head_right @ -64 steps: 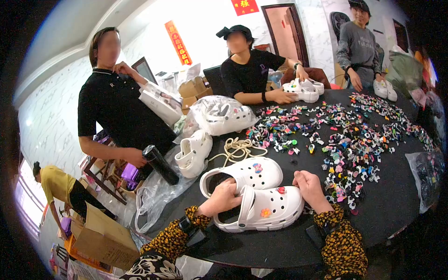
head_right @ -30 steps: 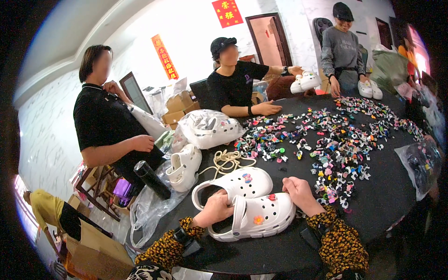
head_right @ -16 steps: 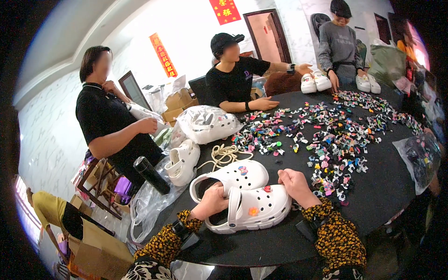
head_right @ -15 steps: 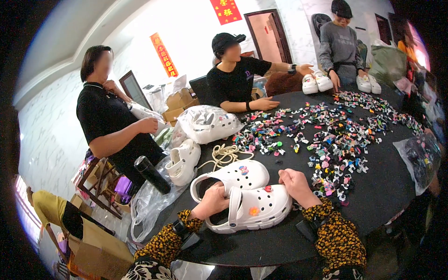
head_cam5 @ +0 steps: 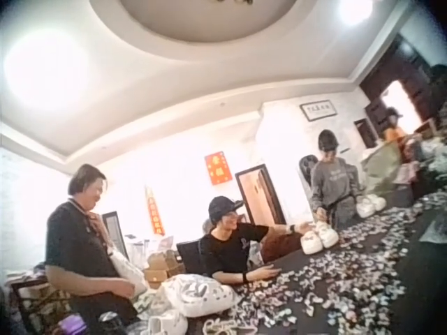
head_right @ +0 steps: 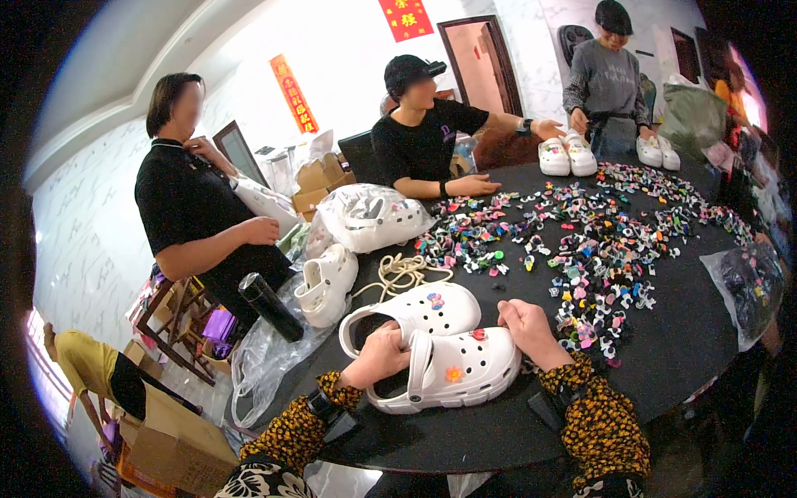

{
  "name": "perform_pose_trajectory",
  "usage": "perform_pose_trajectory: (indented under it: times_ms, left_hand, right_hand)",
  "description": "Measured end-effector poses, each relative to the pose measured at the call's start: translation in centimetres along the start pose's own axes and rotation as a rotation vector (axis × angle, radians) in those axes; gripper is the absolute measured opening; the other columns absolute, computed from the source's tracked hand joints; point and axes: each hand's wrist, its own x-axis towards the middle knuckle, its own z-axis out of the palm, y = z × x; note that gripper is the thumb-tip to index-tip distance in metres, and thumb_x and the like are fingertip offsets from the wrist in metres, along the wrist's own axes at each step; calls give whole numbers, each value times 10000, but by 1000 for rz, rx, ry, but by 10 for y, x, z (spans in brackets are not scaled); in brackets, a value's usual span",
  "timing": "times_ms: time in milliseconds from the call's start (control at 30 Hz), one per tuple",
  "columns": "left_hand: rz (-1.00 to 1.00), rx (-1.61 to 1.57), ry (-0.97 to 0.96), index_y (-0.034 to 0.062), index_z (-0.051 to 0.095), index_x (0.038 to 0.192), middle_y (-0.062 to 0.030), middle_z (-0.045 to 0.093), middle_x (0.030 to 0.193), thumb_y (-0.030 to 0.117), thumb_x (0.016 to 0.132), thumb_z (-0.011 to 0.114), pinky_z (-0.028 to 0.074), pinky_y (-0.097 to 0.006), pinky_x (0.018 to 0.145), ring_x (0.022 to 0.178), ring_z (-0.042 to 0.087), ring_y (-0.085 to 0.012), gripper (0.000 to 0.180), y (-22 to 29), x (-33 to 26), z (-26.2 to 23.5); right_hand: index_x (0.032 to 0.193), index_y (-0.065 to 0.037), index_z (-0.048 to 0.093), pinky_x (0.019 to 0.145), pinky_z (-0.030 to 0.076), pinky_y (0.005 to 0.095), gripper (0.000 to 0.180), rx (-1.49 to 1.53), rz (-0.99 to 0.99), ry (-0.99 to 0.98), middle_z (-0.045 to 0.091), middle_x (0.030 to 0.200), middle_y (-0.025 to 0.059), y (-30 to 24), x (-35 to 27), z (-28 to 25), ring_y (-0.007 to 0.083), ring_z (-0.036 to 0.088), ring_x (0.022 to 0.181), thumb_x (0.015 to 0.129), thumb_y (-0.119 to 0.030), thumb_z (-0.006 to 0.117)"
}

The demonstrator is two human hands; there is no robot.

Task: Applying decorative charms to the holes of rubber clogs.

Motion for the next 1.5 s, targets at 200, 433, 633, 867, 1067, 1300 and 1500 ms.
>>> perform_pose_trajectory:
  times_ms: [200,433,633,867,1067,1300,1500]
  left_hand:
    - [-3,-3,11,52,681,901,-164,628,906,268,734,684,479,-420,787,909,589,-329,273,-6,4,11]
    - [54,-140,13,57,680,937,-187,637,906,163,748,651,482,-408,785,887,594,-343,218,0,5,9]
    - [-78,-546,167,-17,675,937,-50,694,870,39,798,647,488,-290,723,790,605,-97,152,46,9,-22]
    - [-61,-225,268,-46,636,955,-61,668,827,110,833,569,485,-315,698,756,612,-159,209,73,69,-53]
    - [-59,-525,124,-28,467,1234,-101,593,1074,185,911,550,525,-297,768,919,606,-167,397,144,143,-35]
    - [-64,-644,154,-56,580,1084,-102,652,982,125,867,518,511,-270,735,845,628,-131,289,201,193,-22]
    - [-39,-548,-15,-53,578,1099,-89,648,1009,162,844,484,496,-270,734,849,615,-134,346,244,235,52]
  right_hand:
    - [704,9,603,526,426,318,444,-4,11,1,568,565,100,0,0,-8,175,550,530,930,-360,498]
    - [711,11,598,531,427,312,439,69,-22,50,574,581,88,10,2,-16,161,550,546,936,-351,492]
    - [799,6,593,571,462,343,369,7,25,120,596,629,133,20,-6,-39,252,602,593,928,-329,506]
    - [841,0,543,647,442,500,319,-206,-322,28,593,764,245,67,12,-48,421,589,740,922,-306,505]
    - [835,3,551,680,479,472,307,-260,-331,41,608,765,213,86,0,-91,395,606,769,907,-294,516]
    - [855,-36,572,680,515,415,263,-434,-380,-25,637,809,158,96,-15,-107,325,639,789,910,-284,507]
    - [888,-32,597,727,514,426,275,-449,-315,-71,654,869,163,105,-14,-128,319,647,847,901,-291,505]
